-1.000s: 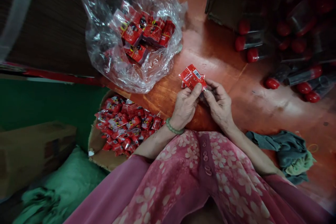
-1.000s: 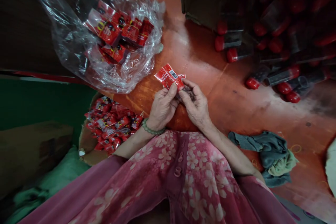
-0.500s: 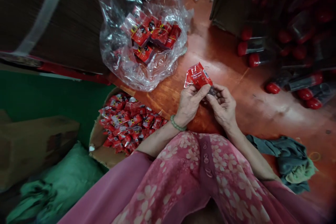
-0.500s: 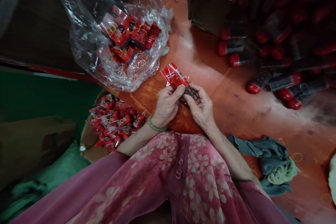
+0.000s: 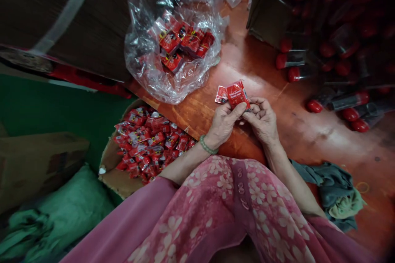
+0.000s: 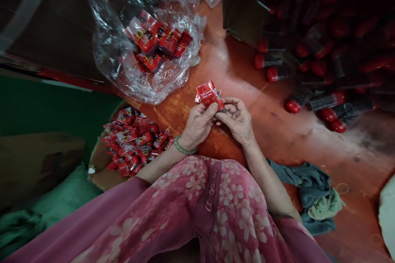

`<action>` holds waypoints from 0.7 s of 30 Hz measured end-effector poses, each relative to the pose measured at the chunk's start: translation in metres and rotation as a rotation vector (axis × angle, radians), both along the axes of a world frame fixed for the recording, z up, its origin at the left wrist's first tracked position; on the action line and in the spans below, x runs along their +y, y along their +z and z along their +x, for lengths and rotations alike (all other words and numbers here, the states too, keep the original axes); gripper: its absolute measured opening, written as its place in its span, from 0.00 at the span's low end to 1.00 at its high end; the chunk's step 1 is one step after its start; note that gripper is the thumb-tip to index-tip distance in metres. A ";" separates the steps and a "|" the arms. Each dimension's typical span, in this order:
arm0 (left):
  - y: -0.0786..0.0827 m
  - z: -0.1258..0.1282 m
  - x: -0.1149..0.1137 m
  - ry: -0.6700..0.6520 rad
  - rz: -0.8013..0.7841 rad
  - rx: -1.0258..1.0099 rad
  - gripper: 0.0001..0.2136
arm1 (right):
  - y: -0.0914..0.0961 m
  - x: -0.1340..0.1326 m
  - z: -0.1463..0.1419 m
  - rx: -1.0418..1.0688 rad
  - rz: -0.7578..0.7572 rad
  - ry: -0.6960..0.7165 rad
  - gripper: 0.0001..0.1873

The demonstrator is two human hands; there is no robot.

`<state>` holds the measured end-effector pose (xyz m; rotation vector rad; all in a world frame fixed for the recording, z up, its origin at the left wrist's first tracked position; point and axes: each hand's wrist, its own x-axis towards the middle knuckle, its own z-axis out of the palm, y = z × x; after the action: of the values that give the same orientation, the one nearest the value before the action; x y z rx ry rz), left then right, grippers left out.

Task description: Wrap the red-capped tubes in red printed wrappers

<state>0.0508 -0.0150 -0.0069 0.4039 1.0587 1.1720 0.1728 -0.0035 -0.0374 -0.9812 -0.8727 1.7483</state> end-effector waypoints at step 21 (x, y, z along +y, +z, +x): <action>0.024 -0.142 -0.100 -0.280 0.234 0.746 0.14 | 0.007 -0.009 0.004 -0.643 0.597 0.205 0.13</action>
<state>-0.0914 -0.1151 0.0170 1.1977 1.4400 0.9018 0.1768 -0.0128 -0.0307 -1.0673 -1.8313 1.1888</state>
